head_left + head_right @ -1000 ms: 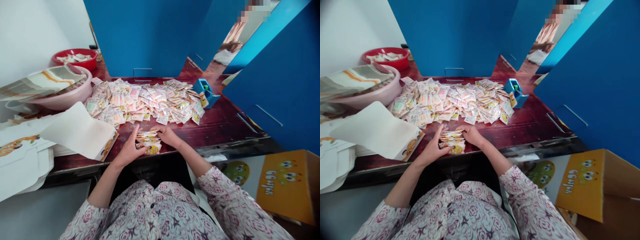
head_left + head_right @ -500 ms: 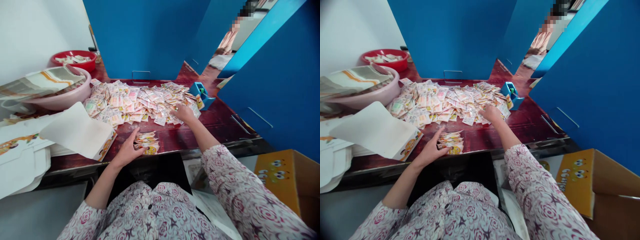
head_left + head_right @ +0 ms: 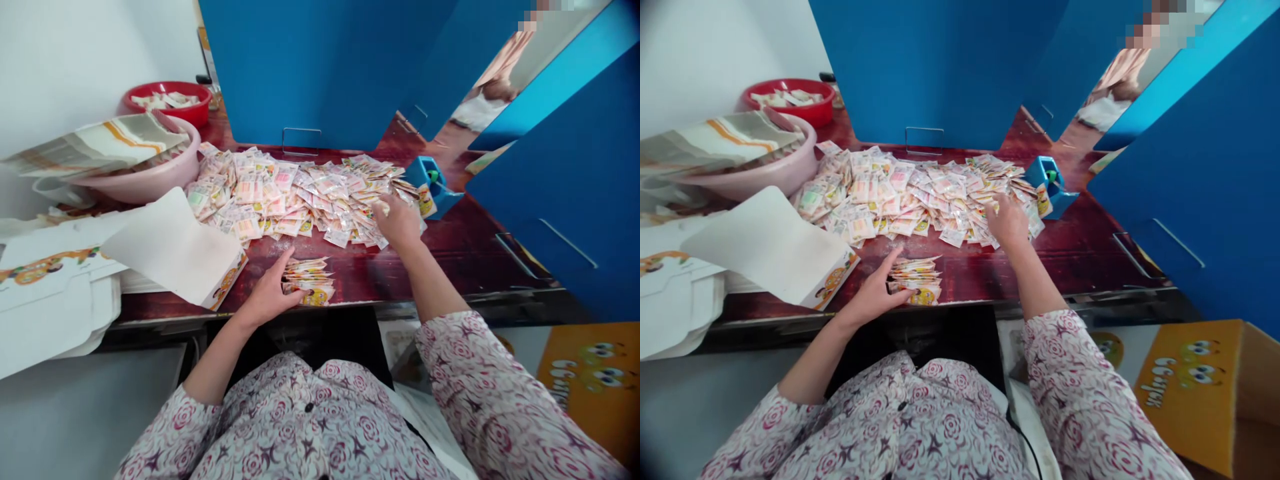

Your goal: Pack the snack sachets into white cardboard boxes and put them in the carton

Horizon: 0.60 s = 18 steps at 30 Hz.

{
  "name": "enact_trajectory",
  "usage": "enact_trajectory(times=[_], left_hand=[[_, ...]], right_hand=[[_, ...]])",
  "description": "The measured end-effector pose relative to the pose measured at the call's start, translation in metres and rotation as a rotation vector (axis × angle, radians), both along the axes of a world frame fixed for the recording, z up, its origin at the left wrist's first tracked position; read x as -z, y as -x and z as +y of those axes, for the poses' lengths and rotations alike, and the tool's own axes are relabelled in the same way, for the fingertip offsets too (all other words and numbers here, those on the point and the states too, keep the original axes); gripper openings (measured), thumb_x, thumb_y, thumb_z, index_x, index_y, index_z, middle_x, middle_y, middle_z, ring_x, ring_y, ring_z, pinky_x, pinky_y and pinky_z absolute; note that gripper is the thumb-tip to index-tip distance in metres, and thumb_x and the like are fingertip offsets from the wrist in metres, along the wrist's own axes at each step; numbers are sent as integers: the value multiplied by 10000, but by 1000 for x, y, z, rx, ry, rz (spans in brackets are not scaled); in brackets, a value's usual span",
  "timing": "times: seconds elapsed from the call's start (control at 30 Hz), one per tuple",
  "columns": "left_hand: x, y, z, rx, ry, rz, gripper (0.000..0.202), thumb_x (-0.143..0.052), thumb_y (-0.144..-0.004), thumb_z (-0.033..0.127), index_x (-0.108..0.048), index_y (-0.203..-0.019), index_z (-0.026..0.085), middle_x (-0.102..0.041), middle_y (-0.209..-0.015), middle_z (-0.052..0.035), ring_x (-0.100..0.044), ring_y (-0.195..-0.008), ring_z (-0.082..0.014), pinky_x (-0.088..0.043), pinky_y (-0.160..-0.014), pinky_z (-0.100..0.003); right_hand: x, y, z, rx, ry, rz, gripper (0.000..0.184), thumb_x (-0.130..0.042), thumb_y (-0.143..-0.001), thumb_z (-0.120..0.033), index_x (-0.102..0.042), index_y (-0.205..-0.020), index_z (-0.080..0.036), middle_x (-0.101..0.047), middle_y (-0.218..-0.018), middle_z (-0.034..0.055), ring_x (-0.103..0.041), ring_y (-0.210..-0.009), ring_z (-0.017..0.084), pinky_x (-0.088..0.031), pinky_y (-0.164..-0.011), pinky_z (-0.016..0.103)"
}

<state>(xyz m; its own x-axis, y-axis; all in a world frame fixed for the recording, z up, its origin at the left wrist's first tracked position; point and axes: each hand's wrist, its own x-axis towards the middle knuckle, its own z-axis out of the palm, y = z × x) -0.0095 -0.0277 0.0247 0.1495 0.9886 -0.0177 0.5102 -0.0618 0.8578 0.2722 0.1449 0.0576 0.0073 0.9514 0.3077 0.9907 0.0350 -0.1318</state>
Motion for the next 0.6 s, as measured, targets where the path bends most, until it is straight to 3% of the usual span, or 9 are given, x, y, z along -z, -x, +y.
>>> enact_trajectory(times=[0.1, 0.2, 0.37, 0.5, 0.6], left_hand=[[-1, -1, -1, -10, 21, -2, 926, -721, -772, 334, -277, -1563, 146, -546, -1464, -174, -543, -1339, -332, -401, -1156, -493], [0, -1, 0, -22, 38, -5, 948, -730, -771, 339, -256, -1571, 158, -539, -1471, -177, -535, -1346, -327, -392, -1160, -504], [0, -1, 0, -5, 29, -8, 914, -729, -778, 319, -278, -1561, 181, -540, -1478, -167, -527, -1358, -326, -381, -1171, -523], [-1, 0, 0, 12, 8, -6, 877, -721, -782, 316, -313, -1546, 184, -533, -1490, -163, -501, -1385, -340, -369, -1181, -547], [0, 1, 0, 19, 0, -1, 850, -723, -778, 316, -348, -1530, 188, -536, -1487, -163, -499, -1386, -348, -370, -1179, -555]], right_hand=[[3, 15, 6, 11, 144, -79, 558, -548, -934, -472, -577, -1338, -88, -704, -1162, 240, -661, -1058, 358, -490, -846, 414], [1, 20, 10, -7, 213, -158, 448, -478, -971, -421, -665, -1215, -95, -724, -1098, 239, -679, -1042, 353, -491, -845, 404], [-4, -6, 6, 38, 164, -69, 373, -422, -982, -324, -711, -1150, -156, -747, -970, 181, -700, -929, 318, -496, -799, 393], [-2, -22, -7, 67, -73, 296, 328, -477, -939, -359, -740, -984, -168, -725, -837, 115, -684, -882, 291, -514, -821, 420], [3, 2, -28, -144, -140, 800, 285, -559, -880, -416, -734, -940, -199, -733, -904, 70, -678, -900, 242, -530, -850, 395]])
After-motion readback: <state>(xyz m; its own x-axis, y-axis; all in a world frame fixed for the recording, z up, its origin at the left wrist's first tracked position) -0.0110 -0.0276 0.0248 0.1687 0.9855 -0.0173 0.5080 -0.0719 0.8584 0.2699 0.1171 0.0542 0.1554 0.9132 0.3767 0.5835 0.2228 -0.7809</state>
